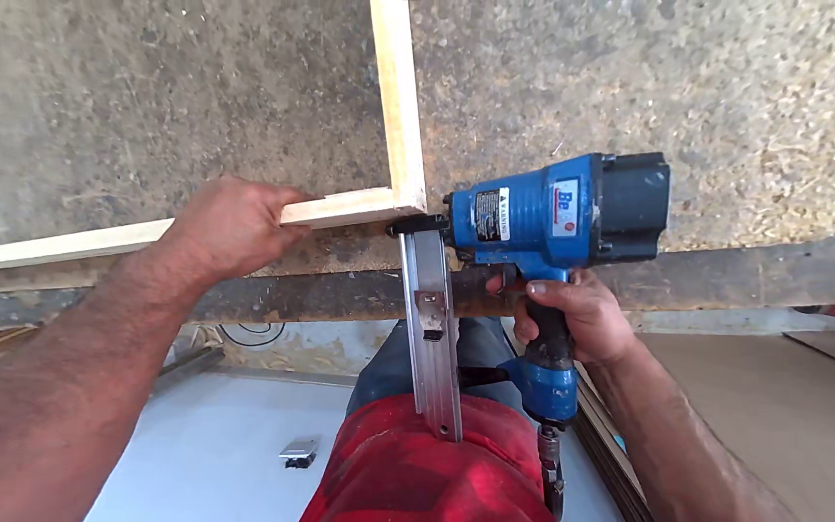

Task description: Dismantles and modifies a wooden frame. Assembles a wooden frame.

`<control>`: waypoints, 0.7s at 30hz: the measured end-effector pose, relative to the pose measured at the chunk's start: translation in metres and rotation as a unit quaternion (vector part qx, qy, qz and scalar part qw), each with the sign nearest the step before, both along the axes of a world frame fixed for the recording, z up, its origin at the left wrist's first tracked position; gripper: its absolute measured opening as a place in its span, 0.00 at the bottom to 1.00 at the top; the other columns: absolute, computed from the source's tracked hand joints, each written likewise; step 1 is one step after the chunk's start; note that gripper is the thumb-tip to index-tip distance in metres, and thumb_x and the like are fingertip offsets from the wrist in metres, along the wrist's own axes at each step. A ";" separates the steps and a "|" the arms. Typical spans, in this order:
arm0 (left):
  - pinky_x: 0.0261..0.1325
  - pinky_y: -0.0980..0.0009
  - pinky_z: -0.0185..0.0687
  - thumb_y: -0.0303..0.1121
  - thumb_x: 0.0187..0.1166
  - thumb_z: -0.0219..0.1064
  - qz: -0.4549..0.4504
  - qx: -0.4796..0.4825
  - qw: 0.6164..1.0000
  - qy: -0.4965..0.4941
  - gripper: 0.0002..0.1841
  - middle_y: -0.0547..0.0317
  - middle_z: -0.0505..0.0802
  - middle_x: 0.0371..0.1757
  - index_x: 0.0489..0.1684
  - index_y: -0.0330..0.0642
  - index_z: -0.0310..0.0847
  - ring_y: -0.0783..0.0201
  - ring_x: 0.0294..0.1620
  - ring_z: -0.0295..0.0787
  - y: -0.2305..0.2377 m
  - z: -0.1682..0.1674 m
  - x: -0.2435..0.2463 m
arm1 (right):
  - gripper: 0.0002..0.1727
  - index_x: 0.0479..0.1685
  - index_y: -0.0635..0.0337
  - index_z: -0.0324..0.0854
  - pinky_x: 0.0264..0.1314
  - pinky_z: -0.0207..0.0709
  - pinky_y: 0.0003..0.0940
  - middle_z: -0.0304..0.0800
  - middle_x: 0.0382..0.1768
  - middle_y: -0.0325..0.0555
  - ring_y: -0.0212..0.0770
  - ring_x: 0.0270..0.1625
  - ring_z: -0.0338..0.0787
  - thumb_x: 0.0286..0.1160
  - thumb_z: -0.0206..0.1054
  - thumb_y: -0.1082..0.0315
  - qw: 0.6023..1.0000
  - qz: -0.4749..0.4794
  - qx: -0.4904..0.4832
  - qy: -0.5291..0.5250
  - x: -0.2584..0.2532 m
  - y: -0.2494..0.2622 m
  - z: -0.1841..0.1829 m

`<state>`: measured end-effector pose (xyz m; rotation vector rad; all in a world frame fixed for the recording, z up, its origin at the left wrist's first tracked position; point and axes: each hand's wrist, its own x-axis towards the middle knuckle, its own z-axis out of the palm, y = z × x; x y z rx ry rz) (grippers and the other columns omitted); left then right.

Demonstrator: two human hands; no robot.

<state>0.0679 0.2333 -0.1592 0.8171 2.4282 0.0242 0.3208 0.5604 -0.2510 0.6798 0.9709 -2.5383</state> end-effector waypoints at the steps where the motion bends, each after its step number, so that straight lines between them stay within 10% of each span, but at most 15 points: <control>1: 0.50 0.32 0.84 0.38 0.78 0.75 0.002 -0.002 1.000 0.000 0.16 0.49 0.97 0.44 0.63 0.57 0.90 0.45 0.46 0.95 0.000 0.000 0.001 | 0.15 0.57 0.66 0.84 0.21 0.86 0.34 0.92 0.49 0.66 0.42 0.18 0.86 0.78 0.61 0.68 1.000 0.001 -0.002 0.001 0.000 0.000 0.000; 21: 0.53 0.35 0.86 0.39 0.76 0.72 -0.007 0.054 0.998 0.044 0.16 0.59 0.95 0.64 0.62 0.56 0.91 0.50 0.54 0.96 -0.004 -0.009 0.006 | 0.17 0.60 0.60 0.82 0.23 0.86 0.35 0.93 0.48 0.64 0.41 0.18 0.87 0.77 0.59 0.65 0.997 0.016 -0.072 0.013 -0.001 0.069 -0.018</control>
